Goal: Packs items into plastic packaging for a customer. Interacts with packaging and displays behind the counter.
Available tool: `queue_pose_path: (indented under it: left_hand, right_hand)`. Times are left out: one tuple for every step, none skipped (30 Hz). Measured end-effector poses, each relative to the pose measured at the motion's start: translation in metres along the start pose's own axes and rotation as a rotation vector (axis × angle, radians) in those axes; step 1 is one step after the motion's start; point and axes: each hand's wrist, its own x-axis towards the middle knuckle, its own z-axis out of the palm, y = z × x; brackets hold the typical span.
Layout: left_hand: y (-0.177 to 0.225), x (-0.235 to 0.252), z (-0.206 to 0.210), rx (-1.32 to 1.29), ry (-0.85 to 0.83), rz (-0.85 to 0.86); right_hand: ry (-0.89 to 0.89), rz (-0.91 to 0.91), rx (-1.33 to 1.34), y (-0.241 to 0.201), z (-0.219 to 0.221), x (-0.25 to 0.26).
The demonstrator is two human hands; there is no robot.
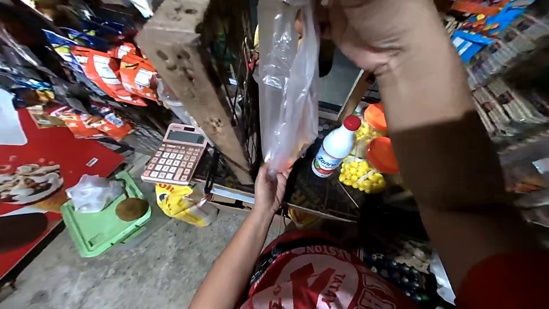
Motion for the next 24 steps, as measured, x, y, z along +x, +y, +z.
queue_pose_path:
  left_hand:
    - [-0.004,0.008,-0.001,-0.047,0.0,0.007]
    - [-0.007,0.016,-0.001,-0.081,0.019,0.022]
    - [-0.01,0.023,-0.001,-0.103,0.044,0.036]
    - [-0.012,0.028,0.0,-0.118,0.063,0.042]
    - [-0.013,0.032,0.002,-0.135,0.085,0.04]
    - [-0.014,0.036,0.004,-0.153,0.103,0.034]
    - [-0.015,0.04,0.005,-0.174,0.128,0.029]
    - [-0.017,0.044,0.006,-0.188,0.15,0.03]
    - [-0.019,0.048,0.006,-0.193,0.157,0.031]
    - [-0.02,0.053,0.005,-0.19,0.151,0.04]
    - [-0.022,0.057,0.004,-0.186,0.136,0.048]
    - [-0.024,0.06,0.002,-0.184,0.125,0.054]
    - [-0.024,0.064,0.001,-0.181,0.121,0.057]
    - [-0.024,0.067,0.0,-0.176,0.124,0.056]
    - [-0.023,0.07,0.0,-0.168,0.128,0.056]
    - [-0.022,0.072,0.0,-0.159,0.12,0.053]
    - [-0.021,0.074,-0.001,-0.149,0.113,0.054]
    - [-0.02,0.076,-0.001,-0.133,0.107,0.056]
    - [-0.02,0.079,0.0,-0.113,0.118,0.059]
    - [-0.019,0.081,0.002,-0.1,0.142,0.058]
    - [-0.018,0.084,0.003,-0.094,0.166,0.054]
    - [-0.017,0.086,0.005,-0.093,0.196,0.05]
    - [-0.016,0.089,0.005,-0.094,0.213,0.044]
    - [-0.016,0.091,0.004,-0.089,0.214,0.034]
  right_hand:
    - [0.007,0.011,-0.013,0.006,-0.002,0.006]
    - [0.006,0.018,-0.035,0.012,-0.004,0.012]
    - [-0.016,0.016,-0.076,0.018,-0.006,0.019]
    - [-0.053,0.007,-0.12,0.024,-0.008,0.025]
    - [-0.077,-0.003,-0.15,0.03,-0.008,0.03]
    - [-0.097,-0.005,-0.166,0.036,-0.009,0.035]
    - [-0.102,-0.001,-0.174,0.041,-0.01,0.039]
    - [-0.098,0.005,-0.175,0.044,-0.01,0.042]
    - [-0.1,0.02,-0.172,0.048,-0.012,0.045]
    - [-0.107,0.029,-0.148,0.054,-0.015,0.051]
    - [-0.115,0.044,-0.121,0.06,-0.018,0.055]
    - [-0.121,0.064,-0.103,0.065,-0.02,0.059]
    - [-0.127,0.094,-0.104,0.069,-0.023,0.062]
    - [-0.125,0.131,-0.12,0.073,-0.025,0.065]
    - [-0.119,0.161,-0.135,0.076,-0.026,0.068]
    - [-0.107,0.182,-0.139,0.08,-0.028,0.07]
    - [-0.1,0.196,-0.136,0.083,-0.029,0.072]
    - [-0.095,0.198,-0.135,0.087,-0.03,0.073]
    - [-0.096,0.199,-0.143,0.09,-0.032,0.074]
    - [-0.1,0.2,-0.157,0.091,-0.033,0.074]
    - [-0.103,0.206,-0.173,0.092,-0.035,0.074]
    - [-0.104,0.214,-0.189,0.091,-0.037,0.074]
    - [-0.102,0.226,-0.202,0.091,-0.039,0.073]
    - [-0.098,0.23,-0.216,0.091,-0.041,0.072]
